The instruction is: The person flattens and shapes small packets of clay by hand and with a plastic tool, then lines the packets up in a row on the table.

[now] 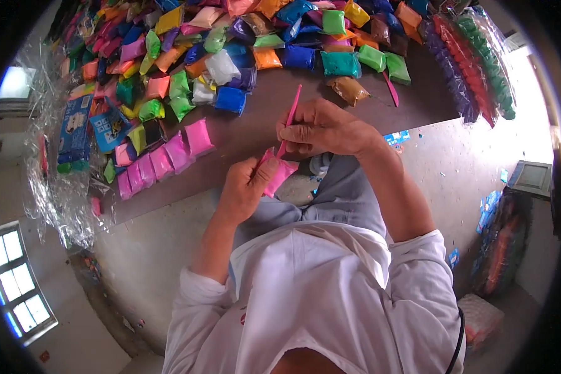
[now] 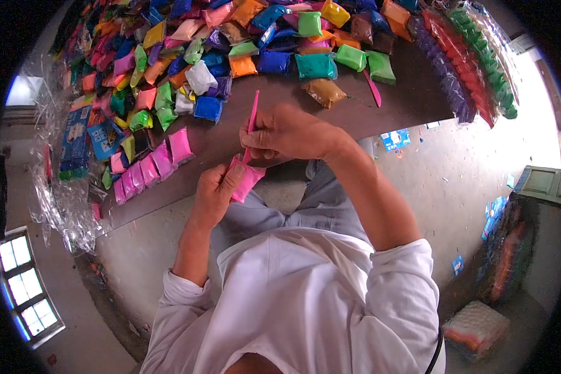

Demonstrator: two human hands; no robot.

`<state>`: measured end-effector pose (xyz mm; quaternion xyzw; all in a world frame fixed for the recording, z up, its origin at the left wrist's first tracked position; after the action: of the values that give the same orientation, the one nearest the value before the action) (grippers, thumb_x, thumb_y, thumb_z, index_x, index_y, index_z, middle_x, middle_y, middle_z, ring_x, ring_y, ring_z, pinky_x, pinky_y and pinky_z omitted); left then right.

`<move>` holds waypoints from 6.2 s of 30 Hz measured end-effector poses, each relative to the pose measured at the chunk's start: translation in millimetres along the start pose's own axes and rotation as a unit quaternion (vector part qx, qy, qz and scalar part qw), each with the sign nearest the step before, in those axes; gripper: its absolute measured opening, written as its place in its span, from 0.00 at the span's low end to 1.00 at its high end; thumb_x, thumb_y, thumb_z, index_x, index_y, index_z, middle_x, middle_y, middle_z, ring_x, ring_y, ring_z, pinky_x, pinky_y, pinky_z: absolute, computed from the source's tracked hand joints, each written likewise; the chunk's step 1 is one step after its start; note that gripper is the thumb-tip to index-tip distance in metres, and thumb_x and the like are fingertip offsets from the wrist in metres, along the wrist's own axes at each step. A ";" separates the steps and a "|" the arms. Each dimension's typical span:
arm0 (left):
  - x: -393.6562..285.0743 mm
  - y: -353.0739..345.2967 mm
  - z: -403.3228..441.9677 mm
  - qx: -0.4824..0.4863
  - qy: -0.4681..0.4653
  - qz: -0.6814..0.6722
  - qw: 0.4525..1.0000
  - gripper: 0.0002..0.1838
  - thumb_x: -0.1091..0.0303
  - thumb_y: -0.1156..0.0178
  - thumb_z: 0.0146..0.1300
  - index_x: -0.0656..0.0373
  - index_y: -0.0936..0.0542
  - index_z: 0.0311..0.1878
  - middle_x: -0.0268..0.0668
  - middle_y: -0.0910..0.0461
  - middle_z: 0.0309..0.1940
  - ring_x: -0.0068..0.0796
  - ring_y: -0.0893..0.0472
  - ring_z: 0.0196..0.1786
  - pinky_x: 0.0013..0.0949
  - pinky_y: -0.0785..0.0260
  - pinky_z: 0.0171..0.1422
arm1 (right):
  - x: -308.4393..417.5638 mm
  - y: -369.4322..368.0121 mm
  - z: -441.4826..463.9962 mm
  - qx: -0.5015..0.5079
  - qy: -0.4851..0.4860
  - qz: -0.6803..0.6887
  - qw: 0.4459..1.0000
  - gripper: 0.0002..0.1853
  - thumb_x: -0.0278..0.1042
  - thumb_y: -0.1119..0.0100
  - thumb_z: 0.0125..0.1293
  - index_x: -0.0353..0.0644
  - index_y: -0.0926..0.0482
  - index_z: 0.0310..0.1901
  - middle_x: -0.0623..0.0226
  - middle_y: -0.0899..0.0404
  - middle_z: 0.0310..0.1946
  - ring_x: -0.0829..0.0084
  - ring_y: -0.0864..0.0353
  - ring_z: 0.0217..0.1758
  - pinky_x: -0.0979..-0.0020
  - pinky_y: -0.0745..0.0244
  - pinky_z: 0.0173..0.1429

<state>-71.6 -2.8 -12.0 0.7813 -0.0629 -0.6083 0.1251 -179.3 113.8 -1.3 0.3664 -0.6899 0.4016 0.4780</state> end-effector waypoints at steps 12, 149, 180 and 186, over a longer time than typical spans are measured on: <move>7.2 1.4 -3.7 -0.002 -0.002 0.000 1.000 0.23 0.49 0.47 0.66 0.63 0.24 0.35 0.29 0.30 0.21 0.17 0.35 0.26 0.26 0.40 0.29 | 15.0 -6.7 -16.6 -0.016 0.045 -0.208 0.977 0.13 0.39 0.45 0.66 0.35 0.24 0.40 0.72 0.23 0.26 0.84 0.26 0.29 0.80 0.31 0.31; 2.4 8.7 14.0 -0.151 -0.120 0.055 0.980 0.10 0.69 0.48 0.67 0.63 0.25 0.46 0.37 0.22 0.35 0.24 0.25 0.36 0.28 0.33 0.43 | -4.0 -38.6 -38.4 -0.399 0.313 -0.197 0.839 0.11 0.17 0.42 0.53 0.37 0.25 0.40 0.59 0.26 0.26 0.60 0.24 0.27 0.70 0.29 0.30; -9.8 -10.6 12.8 -0.158 -0.255 0.274 0.914 0.12 0.75 0.40 0.53 0.61 0.24 0.43 0.41 0.22 0.40 0.43 0.24 0.45 0.40 0.34 0.50 | -19.5 -52.5 -56.6 -0.404 0.334 -0.385 0.760 0.19 0.18 0.37 0.45 0.33 0.26 0.43 0.58 0.23 0.34 0.65 0.23 0.31 0.70 0.26 0.34; -9.9 -13.1 12.9 -0.146 -0.273 0.286 0.907 0.11 0.74 0.41 0.56 0.62 0.24 0.43 0.43 0.23 0.41 0.44 0.25 0.44 0.40 0.34 0.49 | -21.1 -51.0 -55.7 -0.407 0.325 -0.389 0.760 0.20 0.18 0.38 0.44 0.33 0.26 0.43 0.58 0.23 0.35 0.64 0.23 0.32 0.69 0.26 0.34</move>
<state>-87.3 10.7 -9.3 0.5060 -0.2257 -0.7385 0.3842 -107.8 145.9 1.2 0.2210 -0.3899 -0.0425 0.8929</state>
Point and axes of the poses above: each hand's wrist, its own z-axis towards the middle knuckle, its own y-axis out of the back of the hand, x = y × z, the point moved 6 cm from there along z, towards the middle knuckle
